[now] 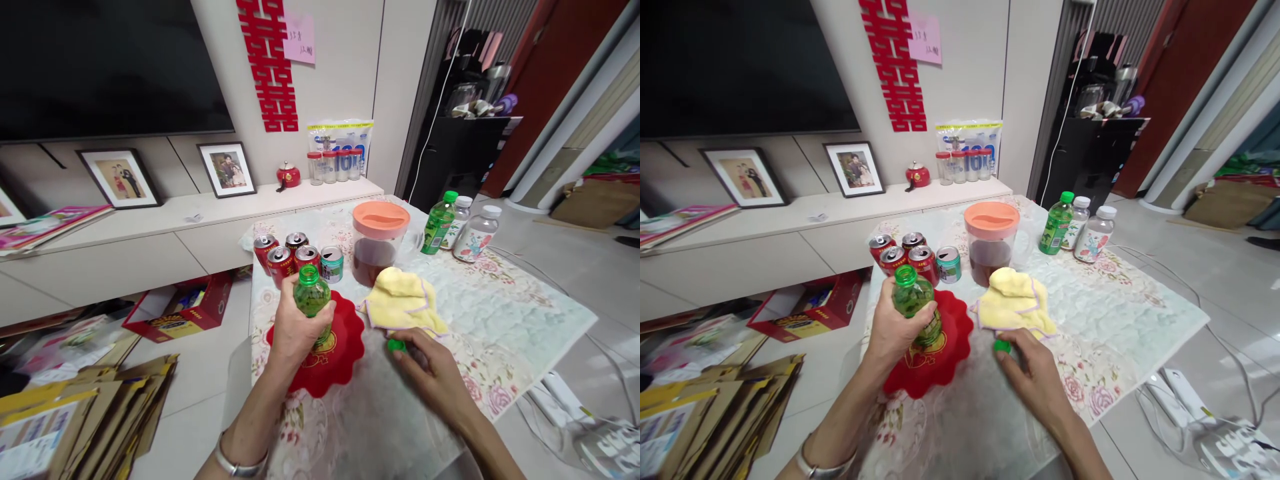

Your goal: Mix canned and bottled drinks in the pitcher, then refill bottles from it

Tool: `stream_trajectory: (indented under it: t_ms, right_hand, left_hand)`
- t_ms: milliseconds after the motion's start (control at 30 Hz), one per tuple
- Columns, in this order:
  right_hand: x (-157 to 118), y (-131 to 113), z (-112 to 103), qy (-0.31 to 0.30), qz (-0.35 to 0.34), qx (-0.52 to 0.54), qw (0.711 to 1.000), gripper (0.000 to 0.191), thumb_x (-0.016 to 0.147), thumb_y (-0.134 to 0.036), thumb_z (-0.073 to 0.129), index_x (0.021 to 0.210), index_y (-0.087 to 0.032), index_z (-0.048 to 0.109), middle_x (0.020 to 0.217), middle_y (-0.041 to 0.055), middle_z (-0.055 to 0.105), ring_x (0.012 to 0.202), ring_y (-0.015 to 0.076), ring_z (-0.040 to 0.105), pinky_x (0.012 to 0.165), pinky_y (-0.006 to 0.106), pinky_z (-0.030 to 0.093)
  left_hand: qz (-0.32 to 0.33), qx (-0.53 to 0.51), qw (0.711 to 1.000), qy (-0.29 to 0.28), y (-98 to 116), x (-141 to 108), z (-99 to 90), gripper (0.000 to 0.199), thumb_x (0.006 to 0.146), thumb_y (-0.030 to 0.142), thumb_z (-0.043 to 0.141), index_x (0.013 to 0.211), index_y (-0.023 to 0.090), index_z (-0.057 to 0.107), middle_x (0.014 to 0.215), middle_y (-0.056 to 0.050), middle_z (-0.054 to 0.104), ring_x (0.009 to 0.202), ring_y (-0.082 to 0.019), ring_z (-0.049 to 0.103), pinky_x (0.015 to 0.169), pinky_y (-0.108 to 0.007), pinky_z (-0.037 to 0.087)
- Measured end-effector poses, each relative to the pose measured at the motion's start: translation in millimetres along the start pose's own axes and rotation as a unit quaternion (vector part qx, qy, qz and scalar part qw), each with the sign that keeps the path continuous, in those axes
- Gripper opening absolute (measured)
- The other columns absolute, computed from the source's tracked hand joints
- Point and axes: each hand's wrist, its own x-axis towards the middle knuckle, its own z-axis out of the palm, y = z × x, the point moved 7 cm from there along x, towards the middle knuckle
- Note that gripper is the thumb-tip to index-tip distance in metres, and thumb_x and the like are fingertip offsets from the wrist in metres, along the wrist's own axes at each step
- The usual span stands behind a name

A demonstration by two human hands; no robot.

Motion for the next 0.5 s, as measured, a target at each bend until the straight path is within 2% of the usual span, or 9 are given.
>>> stream_trajectory:
  t_ms: [133, 233, 333, 400, 500]
  right_hand:
    - [-12.6, -18.9, 19.3, -0.032, -0.028, 0.000, 0.999, 0.013, 0.094, -0.030, 0.061, 0.101, -0.023, 0.070, 0.098, 0.0055, 0.075, 0.085, 0.0222, 0.069, 0.077, 0.036, 0.056]
    - [-23.1, -33.5, 39.9, -0.084, -0.065, -0.020, 0.994, 0.011, 0.090, -0.018, 0.060, 0.096, -0.022, 0.067, 0.096, 0.0059, 0.073, 0.089, 0.0231, 0.069, 0.080, 0.038, 0.058]
    - [-31.3, -41.9, 50.8, -0.116, -0.126, -0.084, 0.982, 0.016, 0.087, -0.009, 0.057, 0.094, -0.021, 0.066, 0.104, 0.0100, 0.073, 0.097, 0.0270, 0.069, 0.084, 0.043, 0.060]
    - [-33.4, -46.2, 47.2, -0.119, -0.154, -0.110, 0.975, 0.022, 0.086, -0.008, 0.059, 0.101, -0.021, 0.067, 0.116, 0.0117, 0.072, 0.106, 0.0279, 0.069, 0.088, 0.042, 0.061]
    - [-27.2, -57.0, 20.2, -0.069, -0.192, -0.092, 0.975, 0.024, 0.092, -0.014, 0.061, 0.114, -0.024, 0.064, 0.117, 0.0090, 0.072, 0.106, 0.0228, 0.071, 0.088, 0.032, 0.061]
  left_hand:
    - [0.002, 0.011, 1.000, 0.004, 0.4, -0.1, -1.3, 0.052, 0.066, 0.034, 0.077, 0.109, 0.024, 0.049, 0.089, 0.002, 0.066, 0.077, -0.019, 0.069, 0.076, -0.032, 0.057]
    - [0.000, 0.009, 1.000, 0.000, -0.4, -0.4, -1.3, 0.053, 0.066, 0.034, 0.078, 0.109, 0.024, 0.049, 0.087, 0.003, 0.066, 0.076, -0.019, 0.069, 0.076, -0.032, 0.057]
    - [-0.001, 0.010, 1.000, -0.003, -1.0, -1.0, -1.0, 0.053, 0.067, 0.035, 0.078, 0.110, 0.024, 0.049, 0.088, 0.003, 0.067, 0.077, -0.018, 0.070, 0.077, -0.032, 0.057]
    - [-0.005, 0.015, 1.000, -0.001, -1.2, -1.4, -1.3, 0.054, 0.067, 0.035, 0.078, 0.111, 0.024, 0.049, 0.090, 0.002, 0.067, 0.078, -0.018, 0.070, 0.077, -0.032, 0.057]
    - [-0.010, 0.015, 1.000, 0.000, -0.5, -1.9, -1.4, 0.054, 0.066, 0.035, 0.077, 0.111, 0.024, 0.049, 0.089, 0.002, 0.067, 0.077, -0.019, 0.070, 0.077, -0.032, 0.057]
